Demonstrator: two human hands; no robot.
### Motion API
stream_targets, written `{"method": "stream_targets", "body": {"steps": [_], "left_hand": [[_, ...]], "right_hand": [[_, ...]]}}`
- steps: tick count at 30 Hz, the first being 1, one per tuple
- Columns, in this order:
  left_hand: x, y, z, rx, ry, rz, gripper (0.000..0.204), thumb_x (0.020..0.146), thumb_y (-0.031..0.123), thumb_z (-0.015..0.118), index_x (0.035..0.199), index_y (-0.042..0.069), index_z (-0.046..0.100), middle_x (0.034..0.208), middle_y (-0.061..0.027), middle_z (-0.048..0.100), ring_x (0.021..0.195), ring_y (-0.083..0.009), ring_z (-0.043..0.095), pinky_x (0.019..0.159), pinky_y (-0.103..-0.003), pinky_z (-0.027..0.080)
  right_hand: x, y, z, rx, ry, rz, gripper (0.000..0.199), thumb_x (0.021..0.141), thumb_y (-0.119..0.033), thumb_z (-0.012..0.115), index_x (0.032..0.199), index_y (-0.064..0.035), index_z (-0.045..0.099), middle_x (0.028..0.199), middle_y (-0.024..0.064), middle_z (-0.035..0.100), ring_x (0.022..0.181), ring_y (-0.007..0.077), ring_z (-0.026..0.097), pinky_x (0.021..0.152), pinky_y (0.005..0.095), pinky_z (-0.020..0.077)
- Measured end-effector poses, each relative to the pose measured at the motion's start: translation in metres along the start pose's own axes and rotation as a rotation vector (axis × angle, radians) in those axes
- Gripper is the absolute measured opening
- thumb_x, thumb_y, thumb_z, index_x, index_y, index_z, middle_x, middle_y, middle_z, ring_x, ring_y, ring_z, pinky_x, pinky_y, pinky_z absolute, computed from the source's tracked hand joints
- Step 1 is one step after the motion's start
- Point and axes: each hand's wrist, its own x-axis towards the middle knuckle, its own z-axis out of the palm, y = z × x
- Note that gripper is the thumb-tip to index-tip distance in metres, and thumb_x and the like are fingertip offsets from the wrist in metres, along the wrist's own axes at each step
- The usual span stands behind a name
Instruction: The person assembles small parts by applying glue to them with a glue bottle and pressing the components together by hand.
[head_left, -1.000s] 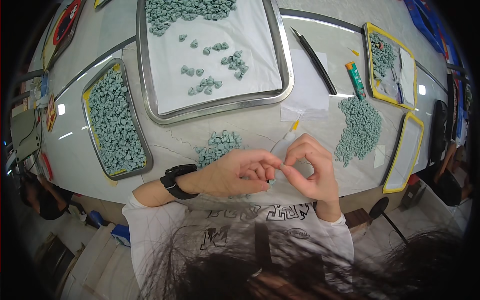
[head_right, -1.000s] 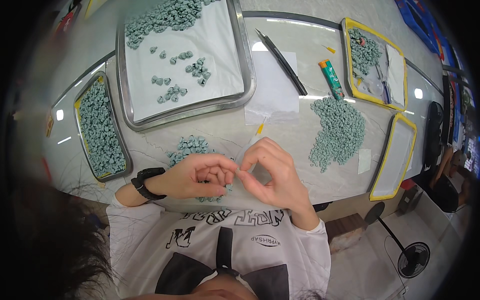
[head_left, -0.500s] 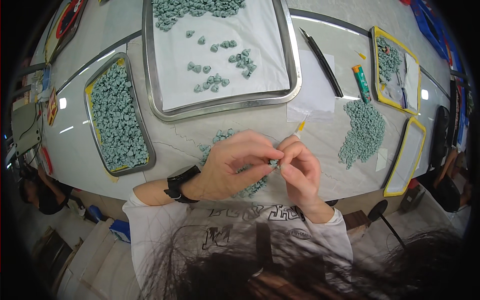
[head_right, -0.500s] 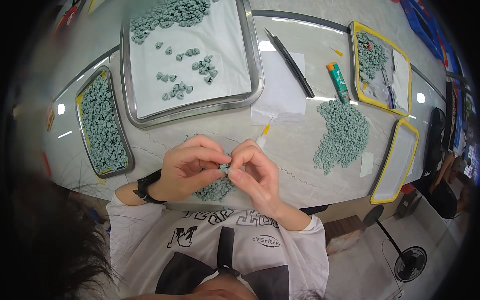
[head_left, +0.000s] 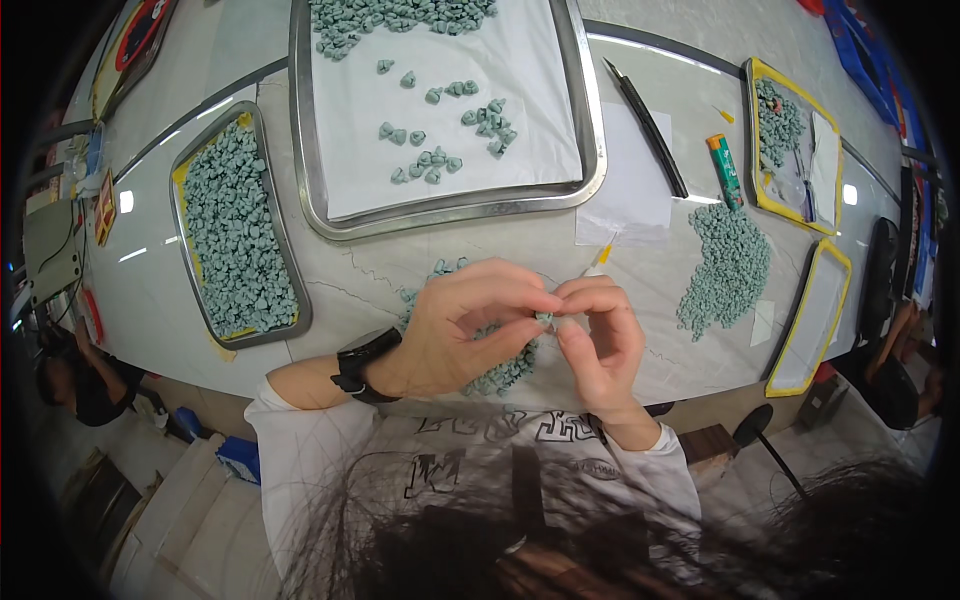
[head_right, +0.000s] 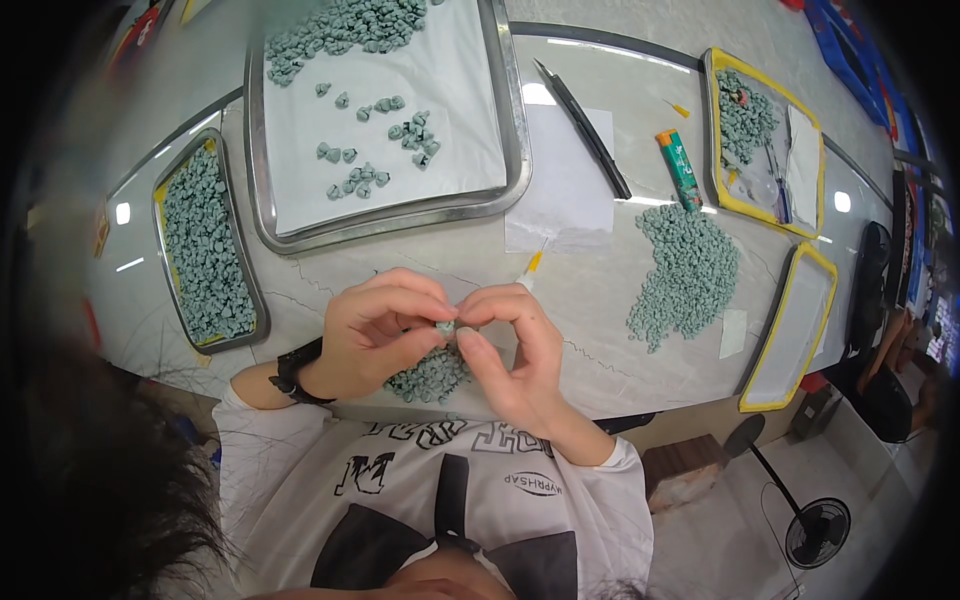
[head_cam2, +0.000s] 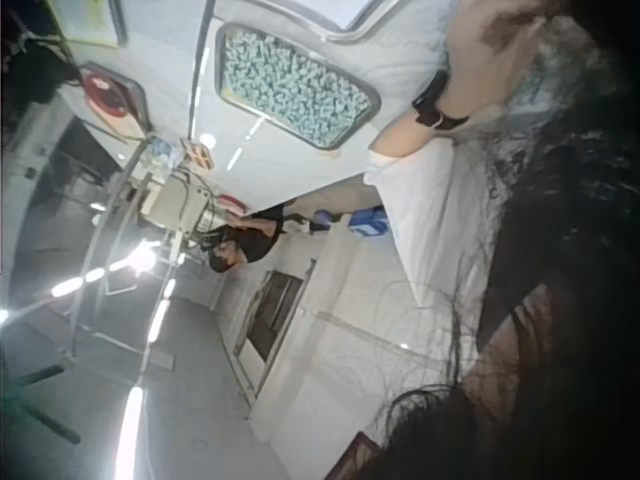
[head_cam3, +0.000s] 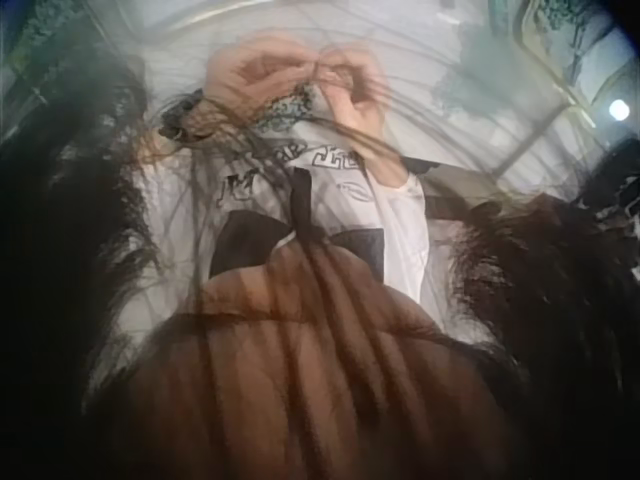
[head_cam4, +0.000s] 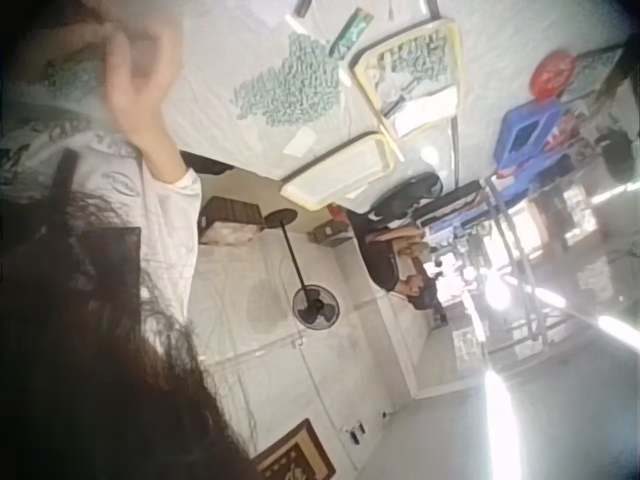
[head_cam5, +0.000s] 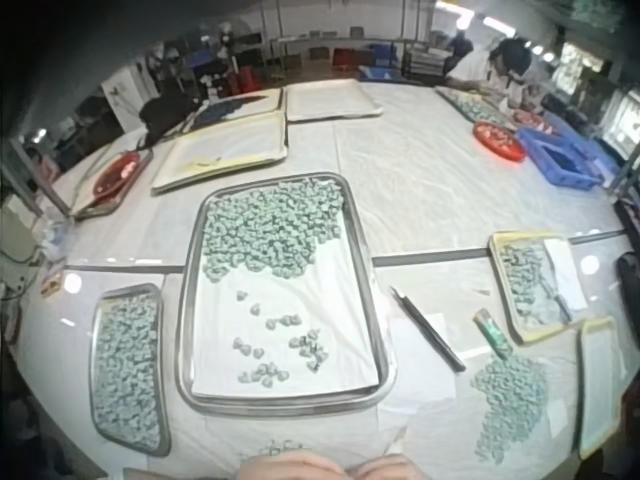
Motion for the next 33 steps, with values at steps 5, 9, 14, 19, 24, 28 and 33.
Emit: {"method": "stream_targets", "body": {"steps": [5,9,14,19,24,28,33], "left_hand": [[0.000,-0.002,-0.003,-0.027,-0.011,-0.048,0.026,0.082,-0.014,0.056,0.107,-0.005,0.061,0.109,-0.0128,0.055,0.096,-0.0153,0.058,0.081,-0.026,0.051],[0.000,-0.005,-0.004,0.025,-0.003,-0.026,0.027,0.083,-0.014,0.056,0.107,-0.004,0.061,0.111,-0.0134,0.055,0.096,-0.0152,0.058,0.080,-0.026,0.050],[0.000,-0.015,-0.003,0.060,0.027,-0.005,0.027,0.083,-0.013,0.055,0.107,-0.003,0.062,0.111,-0.0135,0.056,0.096,-0.0148,0.058,0.079,-0.026,0.050],[0.005,-0.020,-0.005,-0.007,0.003,0.004,0.027,0.083,-0.013,0.055,0.108,-0.004,0.061,0.111,-0.0129,0.055,0.095,-0.0143,0.057,0.077,-0.025,0.050],[0.036,0.003,-0.036,0.343,0.189,0.102,0.036,0.080,-0.008,0.060,0.115,0.000,0.059,0.105,-0.0091,0.055,0.088,-0.0119,0.055,0.070,-0.024,0.049],[0.030,0.001,-0.023,0.832,0.065,0.263,0.045,0.072,-0.002,0.067,0.116,0.004,0.057,0.100,-0.0072,0.055,0.086,-0.0189,0.053,0.071,-0.030,0.046],[0.007,-0.029,0.008,1.008,-0.251,0.330,0.031,0.070,0.003,0.067,0.101,0.006,0.060,0.098,-0.0053,0.056,0.090,-0.0247,0.052,0.077,-0.035,0.040]], "right_hand": [[0.004,-0.003,-0.002,-0.161,-0.004,-0.117,0.020,0.074,0.007,0.066,0.092,0.0004,0.059,0.096,0.0139,0.063,0.086,0.0212,0.060,0.077,0.0301,0.0471],[0.008,-0.003,-0.004,-0.280,-0.008,-0.195,0.018,0.073,0.008,0.068,0.088,0.0004,0.062,0.096,0.0144,0.065,0.083,0.0217,0.063,0.071,0.0289,0.0495],[0.007,-0.004,0.002,-0.319,0.029,-0.183,0.016,0.072,0.010,0.067,0.085,0.0020,0.063,0.096,0.0165,0.065,0.085,0.0217,0.063,0.075,0.0291,0.0482],[0.009,-0.001,0.000,-0.390,0.029,-0.239,0.018,0.072,0.009,0.067,0.087,0.0014,0.063,0.095,0.0151,0.066,0.079,0.0241,0.066,0.069,0.0294,0.0520],[0.007,-0.021,-0.029,-0.487,0.017,-0.200,0.053,0.065,0.000,0.076,0.113,-0.0017,0.056,0.094,0.0135,0.064,0.082,0.0252,0.063,0.072,0.0331,0.0502],[0.012,-0.037,-0.048,-0.836,-0.250,0.052,0.070,0.059,-0.005,0.079,0.123,-0.0072,0.050,0.090,0.0102,0.058,0.082,0.0260,0.058,0.071,0.0357,0.0479],[0.007,-0.027,-0.046,-1.018,-0.462,0.054,0.066,0.059,0.000,0.069,0.121,-0.0153,0.053,0.088,0.0089,0.049,0.083,0.0276,0.053,0.067,0.0380,0.0459]]}}
